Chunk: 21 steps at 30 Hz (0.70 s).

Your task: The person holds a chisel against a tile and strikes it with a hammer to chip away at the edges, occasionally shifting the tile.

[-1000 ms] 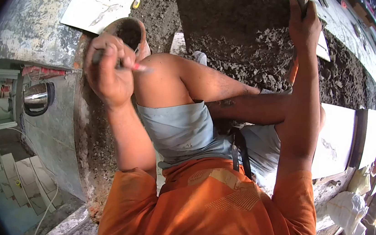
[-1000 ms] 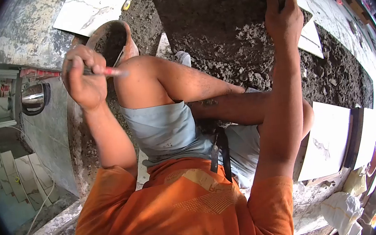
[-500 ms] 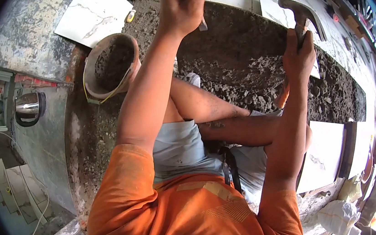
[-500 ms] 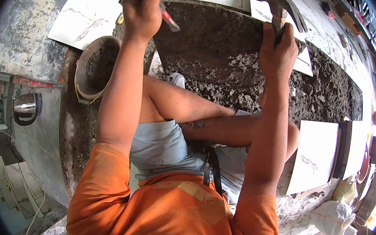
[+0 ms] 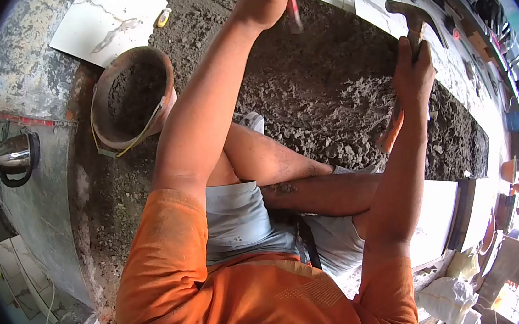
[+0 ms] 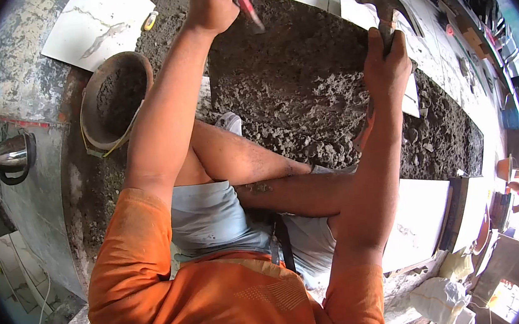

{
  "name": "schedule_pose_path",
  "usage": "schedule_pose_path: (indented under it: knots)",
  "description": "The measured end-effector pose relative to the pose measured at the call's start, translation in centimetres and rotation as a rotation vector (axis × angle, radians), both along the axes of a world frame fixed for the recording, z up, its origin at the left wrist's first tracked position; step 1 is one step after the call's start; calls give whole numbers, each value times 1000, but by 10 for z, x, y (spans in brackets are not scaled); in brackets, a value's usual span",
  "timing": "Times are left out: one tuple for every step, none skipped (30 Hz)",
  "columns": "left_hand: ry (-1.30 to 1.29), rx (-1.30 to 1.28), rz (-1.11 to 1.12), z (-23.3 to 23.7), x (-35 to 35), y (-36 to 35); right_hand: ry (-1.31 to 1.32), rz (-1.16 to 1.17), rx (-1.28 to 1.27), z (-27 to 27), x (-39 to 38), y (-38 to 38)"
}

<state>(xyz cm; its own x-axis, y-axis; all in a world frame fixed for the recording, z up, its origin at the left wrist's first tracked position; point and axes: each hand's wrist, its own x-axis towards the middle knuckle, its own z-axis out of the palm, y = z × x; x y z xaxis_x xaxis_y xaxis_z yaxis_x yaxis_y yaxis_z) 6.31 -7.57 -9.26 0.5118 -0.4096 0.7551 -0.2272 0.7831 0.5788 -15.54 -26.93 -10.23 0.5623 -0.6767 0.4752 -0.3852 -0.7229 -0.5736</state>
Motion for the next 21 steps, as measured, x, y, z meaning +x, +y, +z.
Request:
schedule_pose_path:
  knots:
    - [5,-2,1,-2,3,0,21,-10,8,0,1,-1]
    - [81,8,-18,0,5,0,25,-12,4,-1,2,-1]
    - [158,17,-40,2,6,-1,-3,-17,-44,-2,3,-1]
    - [169,5,31,5,5,-6,-29,-23,-92,-3,2,-1]
    - [175,1,25,0,6,-12,-24,-27,-96,-2,1,0]
    - [196,-54,27,-5,8,-19,-19,-32,-57,-1,-1,1]
    - [216,-109,31,-9,11,-23,-15,-36,-18,0,-3,1]
    - [219,-111,27,-7,6,-23,-12,-39,-20,-1,-4,1]
    - [207,-152,23,-5,2,-23,-28,-41,-39,-2,-5,1]
    - [193,-192,18,-1,-2,-23,-45,-42,-56,-3,-5,1]
    - [191,-191,16,3,-2,-21,-48,-43,-56,-2,-6,2]
    - [111,-132,56,7,-1,-16,-40,-44,-39,0,-8,5]
    - [32,-73,98,10,0,-11,-31,-43,-22,1,-10,7]
    - [30,-71,101,12,0,-4,-33,-39,-20,1,-12,8]
    - [20,-58,126,15,-1,3,-53,-20,-28,0,-14,8]
    - [9,-47,151,17,-2,7,-73,-1,-37,0,-16,8]
    - [7,-47,153,17,-2,7,-75,1,-37,1,-18,11]
    - [-39,-87,217,15,-4,6,-49,-18,-26,3,-19,14]
    - [-84,-128,283,12,-5,6,-23,-36,-15,4,-19,16]
    - [-130,-179,327,11,-4,2,-24,-31,-14,4,-18,16]
    - [-131,-177,331,7,-2,2,-37,-29,-31,3,-17,15]
